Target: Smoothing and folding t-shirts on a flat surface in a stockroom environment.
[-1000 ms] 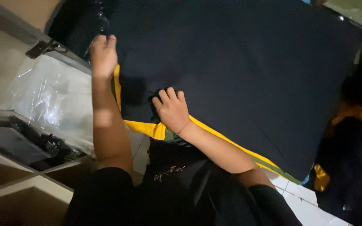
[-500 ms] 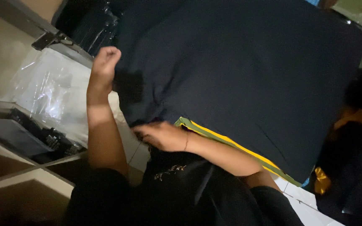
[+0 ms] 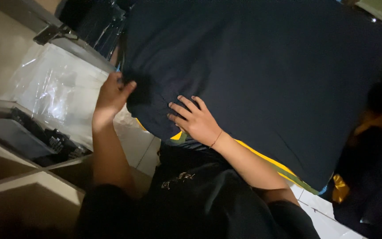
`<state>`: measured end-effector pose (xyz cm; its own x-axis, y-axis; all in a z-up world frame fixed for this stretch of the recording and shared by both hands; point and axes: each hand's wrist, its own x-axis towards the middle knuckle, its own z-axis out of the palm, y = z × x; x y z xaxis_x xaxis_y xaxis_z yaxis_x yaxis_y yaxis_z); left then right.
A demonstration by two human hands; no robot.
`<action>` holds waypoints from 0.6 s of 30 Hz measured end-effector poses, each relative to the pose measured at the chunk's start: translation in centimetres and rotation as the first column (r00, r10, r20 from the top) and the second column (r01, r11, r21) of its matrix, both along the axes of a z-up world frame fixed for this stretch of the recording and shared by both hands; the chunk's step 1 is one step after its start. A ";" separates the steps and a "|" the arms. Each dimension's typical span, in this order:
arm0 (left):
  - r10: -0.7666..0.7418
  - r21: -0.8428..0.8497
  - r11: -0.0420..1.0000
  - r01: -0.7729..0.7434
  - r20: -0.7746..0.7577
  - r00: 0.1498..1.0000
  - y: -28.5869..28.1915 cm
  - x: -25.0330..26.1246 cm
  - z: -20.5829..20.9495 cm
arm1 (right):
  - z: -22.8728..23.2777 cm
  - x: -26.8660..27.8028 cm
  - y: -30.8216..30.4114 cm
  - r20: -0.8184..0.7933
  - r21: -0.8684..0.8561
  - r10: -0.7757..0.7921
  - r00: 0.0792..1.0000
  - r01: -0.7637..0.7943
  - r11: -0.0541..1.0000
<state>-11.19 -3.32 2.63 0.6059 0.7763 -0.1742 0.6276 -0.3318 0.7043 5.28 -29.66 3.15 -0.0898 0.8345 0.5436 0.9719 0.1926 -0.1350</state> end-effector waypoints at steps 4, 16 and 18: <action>0.046 0.113 0.991 -0.075 0.243 0.969 1.8 -1.1 0.0 | 1.2 0.0 0.9 -0.045 0.123 0.027 0.999 -0.021 0.992; -0.176 -0.222 0.951 0.214 0.182 0.968 -0.4 -2.2 2.9 | 0.3 -2.2 0.5 0.031 0.137 -0.044 0.999 0.039 0.990; -0.096 -0.268 0.950 0.162 0.242 0.965 0.3 -3.0 3.2 | 1.6 -3.3 0.4 0.029 0.195 -0.045 0.999 0.038 0.980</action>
<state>-14.20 -3.05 5.79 0.7463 0.6268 -0.2240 0.4083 -0.1653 0.8978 1.93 -29.23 4.78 -0.0777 0.7165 0.6933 0.9829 0.1714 -0.0669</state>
